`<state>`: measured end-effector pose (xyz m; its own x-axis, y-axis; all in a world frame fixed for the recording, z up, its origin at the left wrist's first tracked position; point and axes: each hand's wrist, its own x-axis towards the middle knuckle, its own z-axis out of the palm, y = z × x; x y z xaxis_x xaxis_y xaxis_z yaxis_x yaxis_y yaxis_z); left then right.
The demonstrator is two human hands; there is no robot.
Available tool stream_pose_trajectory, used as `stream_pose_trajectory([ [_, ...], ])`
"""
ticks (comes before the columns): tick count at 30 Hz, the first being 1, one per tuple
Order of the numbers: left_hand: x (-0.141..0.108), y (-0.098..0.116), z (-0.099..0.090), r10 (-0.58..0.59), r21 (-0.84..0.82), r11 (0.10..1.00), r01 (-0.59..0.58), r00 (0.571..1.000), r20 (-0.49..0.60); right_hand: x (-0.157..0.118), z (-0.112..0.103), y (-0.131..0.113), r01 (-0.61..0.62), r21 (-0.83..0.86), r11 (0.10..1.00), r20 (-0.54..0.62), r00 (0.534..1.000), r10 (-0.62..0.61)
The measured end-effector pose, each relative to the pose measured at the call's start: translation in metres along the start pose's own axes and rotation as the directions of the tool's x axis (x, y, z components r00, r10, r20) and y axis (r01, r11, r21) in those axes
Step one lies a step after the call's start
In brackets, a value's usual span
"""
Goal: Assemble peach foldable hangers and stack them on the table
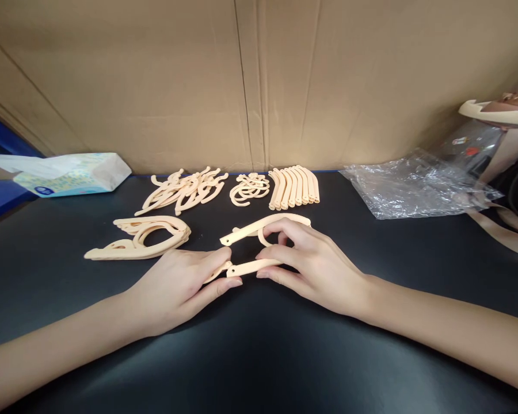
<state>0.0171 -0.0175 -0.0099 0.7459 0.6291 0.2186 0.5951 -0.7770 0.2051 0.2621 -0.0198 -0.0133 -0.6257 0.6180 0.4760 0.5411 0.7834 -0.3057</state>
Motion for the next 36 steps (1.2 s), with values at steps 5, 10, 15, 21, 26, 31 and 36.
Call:
stream_pose_trajectory([
  [5, 0.0011, 0.001, 0.0004, -0.009, 0.064, 0.998, 0.008, 1.0, 0.025, -0.0013, 0.0001, 0.0007, -0.008, 0.001, 1.0, 0.001, 1.0, 0.008],
  [10, 0.0014, 0.0025, 0.0012, 0.009, 0.134, 0.991, -0.014, 0.999, 0.032, -0.0016, -0.0001, 0.0006, 0.006, -0.02, 1.0, 0.012, 1.0, -0.006],
  [15, 0.0016, 0.0036, 0.0001, -0.001, 0.164, 0.986, -0.009, 0.998, 0.056, -0.0005, -0.0004, 0.0, 0.014, -0.035, 0.999, 0.016, 1.0, -0.013],
  [21, 0.0042, 0.0065, -0.0049, 0.004, 0.184, 0.983, -0.02, 0.996, 0.087, 0.0001, -0.0006, 0.0001, -0.008, -0.024, 1.0, 0.032, 0.999, 0.008],
  [26, 0.0052, 0.0076, -0.0061, -0.018, 0.223, 0.975, -0.015, 0.989, 0.147, -0.0003, -0.0011, -0.0001, -0.009, -0.013, 1.0, 0.046, 0.999, 0.009],
  [31, 0.0058, 0.0078, -0.0047, -0.006, 0.233, 0.972, -0.027, 0.99, 0.142, -0.0013, -0.0008, 0.0, -0.014, -0.002, 1.0, 0.055, 0.998, 0.014],
  [36, 0.0081, 0.0094, -0.0063, -0.022, 0.268, 0.963, -0.028, 0.983, 0.184, -0.0016, 0.0006, 0.0012, -0.007, 0.003, 1.0, 0.049, 0.999, 0.007],
])
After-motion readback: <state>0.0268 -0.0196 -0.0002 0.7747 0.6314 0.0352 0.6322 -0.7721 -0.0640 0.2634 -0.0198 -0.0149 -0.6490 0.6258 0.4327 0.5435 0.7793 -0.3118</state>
